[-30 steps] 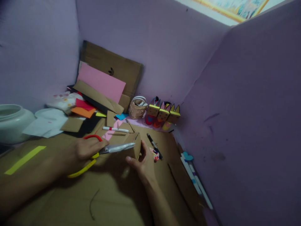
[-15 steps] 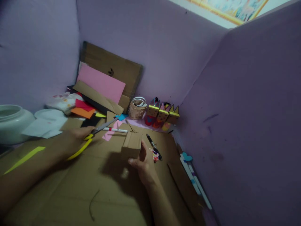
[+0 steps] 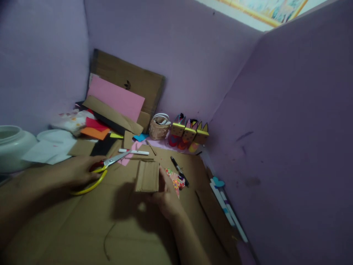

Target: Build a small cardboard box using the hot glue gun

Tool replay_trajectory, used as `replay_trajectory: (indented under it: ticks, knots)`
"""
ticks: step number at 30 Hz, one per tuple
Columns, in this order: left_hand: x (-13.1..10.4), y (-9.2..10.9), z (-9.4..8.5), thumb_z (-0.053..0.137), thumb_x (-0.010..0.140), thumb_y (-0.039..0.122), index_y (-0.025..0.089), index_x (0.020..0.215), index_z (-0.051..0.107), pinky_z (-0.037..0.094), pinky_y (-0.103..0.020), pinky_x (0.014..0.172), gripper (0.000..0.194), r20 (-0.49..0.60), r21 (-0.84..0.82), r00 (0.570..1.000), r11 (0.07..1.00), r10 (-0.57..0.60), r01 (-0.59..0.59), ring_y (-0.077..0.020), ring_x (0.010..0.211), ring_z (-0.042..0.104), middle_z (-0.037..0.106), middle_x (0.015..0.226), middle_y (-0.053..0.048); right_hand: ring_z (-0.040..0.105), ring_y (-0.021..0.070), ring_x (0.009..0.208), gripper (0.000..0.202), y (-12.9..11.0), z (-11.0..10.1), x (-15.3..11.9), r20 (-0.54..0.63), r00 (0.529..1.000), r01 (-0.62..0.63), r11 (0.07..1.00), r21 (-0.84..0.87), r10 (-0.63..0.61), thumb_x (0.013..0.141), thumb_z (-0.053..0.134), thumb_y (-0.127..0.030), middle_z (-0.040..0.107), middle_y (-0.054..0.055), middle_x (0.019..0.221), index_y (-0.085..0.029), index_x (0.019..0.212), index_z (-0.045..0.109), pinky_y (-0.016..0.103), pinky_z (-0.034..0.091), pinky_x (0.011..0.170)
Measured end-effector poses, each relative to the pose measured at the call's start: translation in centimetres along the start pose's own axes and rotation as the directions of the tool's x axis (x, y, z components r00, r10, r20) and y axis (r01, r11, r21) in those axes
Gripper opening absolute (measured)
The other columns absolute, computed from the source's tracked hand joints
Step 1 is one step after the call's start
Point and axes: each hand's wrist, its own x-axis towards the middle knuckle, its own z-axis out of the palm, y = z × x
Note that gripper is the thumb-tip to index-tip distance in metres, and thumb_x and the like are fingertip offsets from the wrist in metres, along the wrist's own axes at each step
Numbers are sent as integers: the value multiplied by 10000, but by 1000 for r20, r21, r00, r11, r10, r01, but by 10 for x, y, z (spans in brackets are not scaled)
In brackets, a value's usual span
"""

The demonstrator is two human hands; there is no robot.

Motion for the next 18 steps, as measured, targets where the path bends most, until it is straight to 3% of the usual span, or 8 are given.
replay_trajectory:
  ticks: [4, 6, 7, 9, 10, 12, 15, 18]
  knots:
    - [-2, 15, 0, 558, 789, 442, 174, 1169, 581, 494, -376, 595, 465, -255, -132, 965, 991, -59, 26, -301, 749, 670, 702, 903, -147, 648, 254, 974, 631, 2, 5, -1, -19, 998, 67, 997, -40, -68, 573, 789, -217, 664, 44, 1094, -269, 1159, 561, 341, 554, 793]
    - [-5, 32, 5, 549, 810, 497, 203, 1253, 515, 522, -381, 683, 533, -245, -369, 967, 929, -75, -21, -266, 812, 667, 685, 976, -116, 627, 250, 1042, 646, 3, 10, -1, -17, 992, 121, 990, -68, -122, 577, 817, -219, 630, 62, 1182, -277, 1161, 544, 341, 537, 851]
    - [-7, 42, 8, 564, 801, 513, 208, 1280, 487, 532, -380, 708, 573, -178, -518, 983, 854, -46, -54, -258, 844, 670, 679, 1010, -115, 618, 252, 1067, 631, 4, 12, -2, -12, 990, 139, 987, -76, -140, 592, 819, -229, 620, 71, 1203, -276, 1157, 543, 345, 531, 870]
    - [-12, 61, 15, 591, 787, 494, 184, 1355, 383, 532, -400, 811, 680, -90, -803, 993, 585, 74, -116, -272, 1005, 648, 629, 1171, -160, 594, 255, 1120, 578, 6, 17, -4, 9, 988, 152, 984, -93, -152, 649, 796, -246, 604, 83, 1236, -273, 1169, 545, 362, 506, 920]
    - [-15, 70, 17, 627, 765, 470, 191, 1386, 326, 517, -414, 865, 744, -34, -882, 988, 460, 147, -99, -284, 1091, 613, 584, 1259, -175, 574, 256, 1155, 564, 7, 18, -5, 21, 988, 155, 982, -106, -153, 678, 779, -246, 589, 86, 1260, -274, 1190, 543, 372, 483, 956]
    - [-20, 84, 20, 695, 699, 412, 182, 1374, 318, 511, -422, 890, 806, 10, -955, 985, 295, 173, -42, -298, 1127, 594, 557, 1299, -179, 504, 254, 1249, 609, 8, 19, -8, 55, 989, 146, 979, -141, -139, 715, 754, -223, 525, 84, 1351, -288, 1269, 508, 391, 412, 1036]
    - [-23, 94, 18, 718, 667, 293, 176, 1336, 363, 490, -427, 940, 766, 31, -969, 986, 247, 163, -10, -302, 1188, 551, 475, 1386, -179, 394, 249, 1346, 805, 7, 16, -9, 132, 985, 129, 982, -141, -111, 721, 752, -228, 365, 71, 1492, -331, 1410, 347, 419, 340, 1086]
    - [-22, 95, 16, 698, 658, 191, 208, 1354, 351, 471, -425, 973, 778, -56, -945, 993, 314, 104, -86, -300, 1299, 440, 391, 1460, -152, 402, 289, 1337, 960, 5, 11, -8, 226, 968, 119, 992, -49, -105, 666, 790, -353, 283, 87, 1534, -330, 1456, 245, 471, 385, 1039]
